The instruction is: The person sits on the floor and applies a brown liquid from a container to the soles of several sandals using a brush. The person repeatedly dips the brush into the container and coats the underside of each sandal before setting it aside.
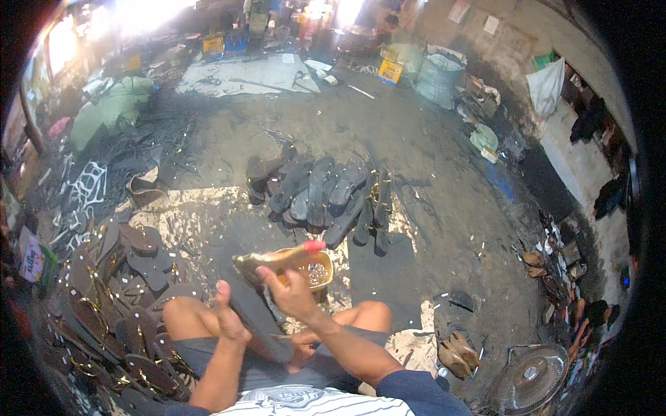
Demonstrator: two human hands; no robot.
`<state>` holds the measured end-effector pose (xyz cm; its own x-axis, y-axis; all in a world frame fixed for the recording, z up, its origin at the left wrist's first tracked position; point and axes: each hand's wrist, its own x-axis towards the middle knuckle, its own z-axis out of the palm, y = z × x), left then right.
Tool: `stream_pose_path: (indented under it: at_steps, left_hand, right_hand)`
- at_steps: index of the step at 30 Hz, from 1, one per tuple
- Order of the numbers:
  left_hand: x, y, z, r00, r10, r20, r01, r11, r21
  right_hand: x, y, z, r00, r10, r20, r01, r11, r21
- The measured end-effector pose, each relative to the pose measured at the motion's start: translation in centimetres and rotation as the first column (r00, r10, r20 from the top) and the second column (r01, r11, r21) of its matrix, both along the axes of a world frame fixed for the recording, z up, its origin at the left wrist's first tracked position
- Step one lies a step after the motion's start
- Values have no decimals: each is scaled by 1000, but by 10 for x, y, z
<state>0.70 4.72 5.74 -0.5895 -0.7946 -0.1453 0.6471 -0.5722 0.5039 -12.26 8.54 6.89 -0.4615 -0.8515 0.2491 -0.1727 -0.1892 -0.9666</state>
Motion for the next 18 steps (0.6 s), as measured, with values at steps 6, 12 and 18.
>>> stream_pose_path:
  at_steps: [6,12,18]
  left_hand:
    - [-6,-7,7,998,64,1,-64,998,-15]
    - [-1,-16,0,988,155,16,-155,987,-37]
    - [-6,-23,32,1000,6,10,-6,999,-33]
  right_hand:
    - [-13,-5,-14,727,-65,-684,68,997,-24]
    - [-11,-15,23,990,142,12,-142,982,123]
    - [8,1,3,902,-142,-407,6,948,-317]
